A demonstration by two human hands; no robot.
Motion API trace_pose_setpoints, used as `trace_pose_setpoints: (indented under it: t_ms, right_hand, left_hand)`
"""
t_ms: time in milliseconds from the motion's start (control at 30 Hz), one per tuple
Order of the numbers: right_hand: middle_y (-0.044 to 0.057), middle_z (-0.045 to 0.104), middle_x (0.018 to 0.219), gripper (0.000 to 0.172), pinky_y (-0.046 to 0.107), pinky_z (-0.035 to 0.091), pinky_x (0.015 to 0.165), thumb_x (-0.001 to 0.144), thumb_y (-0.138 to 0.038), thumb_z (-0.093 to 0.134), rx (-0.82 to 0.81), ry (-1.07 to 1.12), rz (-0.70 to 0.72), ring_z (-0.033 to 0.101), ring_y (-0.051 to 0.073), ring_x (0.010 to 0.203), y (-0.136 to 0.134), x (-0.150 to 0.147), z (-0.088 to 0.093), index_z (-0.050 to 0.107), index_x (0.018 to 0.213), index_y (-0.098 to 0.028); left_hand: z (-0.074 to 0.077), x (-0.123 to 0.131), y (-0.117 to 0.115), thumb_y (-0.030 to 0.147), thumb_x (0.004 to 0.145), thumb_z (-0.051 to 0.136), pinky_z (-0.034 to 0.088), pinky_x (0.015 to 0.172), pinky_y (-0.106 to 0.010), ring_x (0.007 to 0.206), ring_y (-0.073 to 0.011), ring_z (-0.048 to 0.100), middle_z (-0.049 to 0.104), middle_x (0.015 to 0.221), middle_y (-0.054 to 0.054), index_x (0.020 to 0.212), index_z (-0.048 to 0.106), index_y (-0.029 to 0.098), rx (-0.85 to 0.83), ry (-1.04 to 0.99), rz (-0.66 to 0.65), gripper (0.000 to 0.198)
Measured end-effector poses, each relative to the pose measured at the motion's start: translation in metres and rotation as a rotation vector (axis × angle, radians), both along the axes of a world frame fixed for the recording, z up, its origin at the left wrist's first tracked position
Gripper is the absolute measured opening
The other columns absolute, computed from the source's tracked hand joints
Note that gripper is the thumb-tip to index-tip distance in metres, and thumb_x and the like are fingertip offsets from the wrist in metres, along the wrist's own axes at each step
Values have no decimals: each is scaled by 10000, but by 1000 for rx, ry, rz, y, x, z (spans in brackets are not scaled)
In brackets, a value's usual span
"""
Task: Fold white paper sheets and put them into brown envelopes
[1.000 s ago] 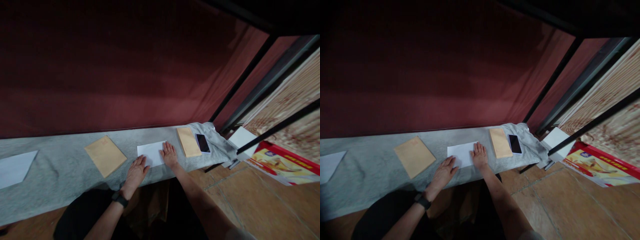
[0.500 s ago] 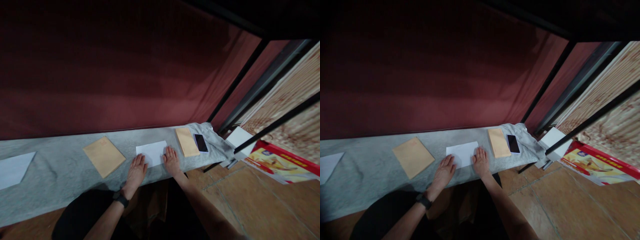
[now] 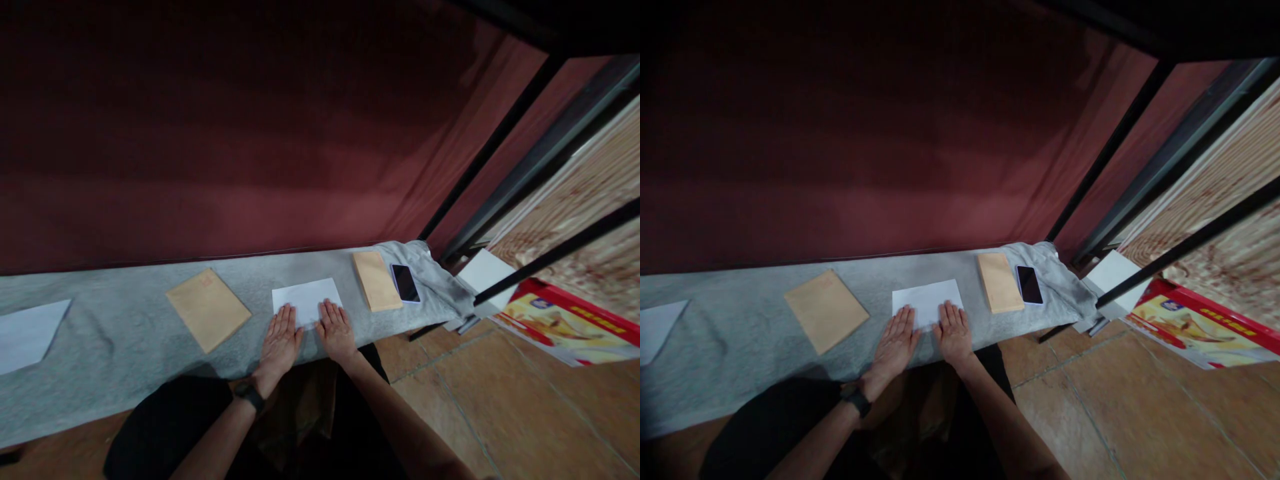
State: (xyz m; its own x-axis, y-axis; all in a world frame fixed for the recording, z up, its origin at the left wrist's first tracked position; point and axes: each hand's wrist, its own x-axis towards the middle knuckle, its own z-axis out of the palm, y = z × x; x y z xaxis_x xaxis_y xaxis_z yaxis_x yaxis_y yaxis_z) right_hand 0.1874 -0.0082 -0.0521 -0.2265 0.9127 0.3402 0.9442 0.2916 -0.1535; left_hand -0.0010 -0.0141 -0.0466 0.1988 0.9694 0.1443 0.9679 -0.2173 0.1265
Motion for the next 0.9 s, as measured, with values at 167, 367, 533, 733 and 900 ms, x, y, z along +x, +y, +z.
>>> trace_pose_setpoints:
  t_ms: [167, 367, 533, 733, 900]
  right_hand:
    - [167, 458, 1569, 587, 460, 303, 1198, 1071, -431, 411, 30, 3, -48, 450, 289, 1442, -4, 15, -5, 408, 1555, -100]
    - [176, 455, 1568, 593, 467, 290, 1205, 1075, -424, 397, 38, 10, -51, 437, 295, 1447, -6, 19, -5, 402, 1553, -73]
    - [176, 450, 1572, 586, 474, 280, 1211, 1073, -417, 402, 43, 36, -51, 424, 295, 1455, -5, 17, -6, 412, 1545, -70]
    - [177, 464, 1563, 581, 480, 281, 1211, 1073, -432, 399, 37, 35, -45, 439, 294, 1447, -4, 19, -7, 437, 1531, -76]
    - [177, 437, 1581, 597, 483, 280, 1210, 1079, -434, 363, 16, 43, -49, 427, 304, 1454, -6, 19, -5, 411, 1547, -66]
  left_hand:
    - [4, -10, 3, 397, 1028, 285, 258, 1253, -469, 1533, -305, 300, 352, 1623, -216, 1537, 372, -2, 7, 33, 133, 653]
    - [12, -9, 11, 371, 1032, 262, 236, 1257, -497, 1533, -316, 300, 389, 1600, -235, 1521, 389, -23, 16, 34, 137, 641]
    - [17, 31, 37, 325, 1025, 283, 227, 1266, -471, 1548, -261, 273, 378, 1626, -173, 1566, 347, 59, -10, -33, -48, 606]
    - [9, 58, 59, 392, 1025, 299, 197, 1266, -497, 1555, -275, 252, 338, 1643, -187, 1574, 323, 54, -12, -41, -22, 646]
    - [9, 41, 57, 455, 1028, 301, 170, 1271, -480, 1562, -268, 233, 335, 1650, -167, 1579, 323, 79, -23, -20, -6, 667]
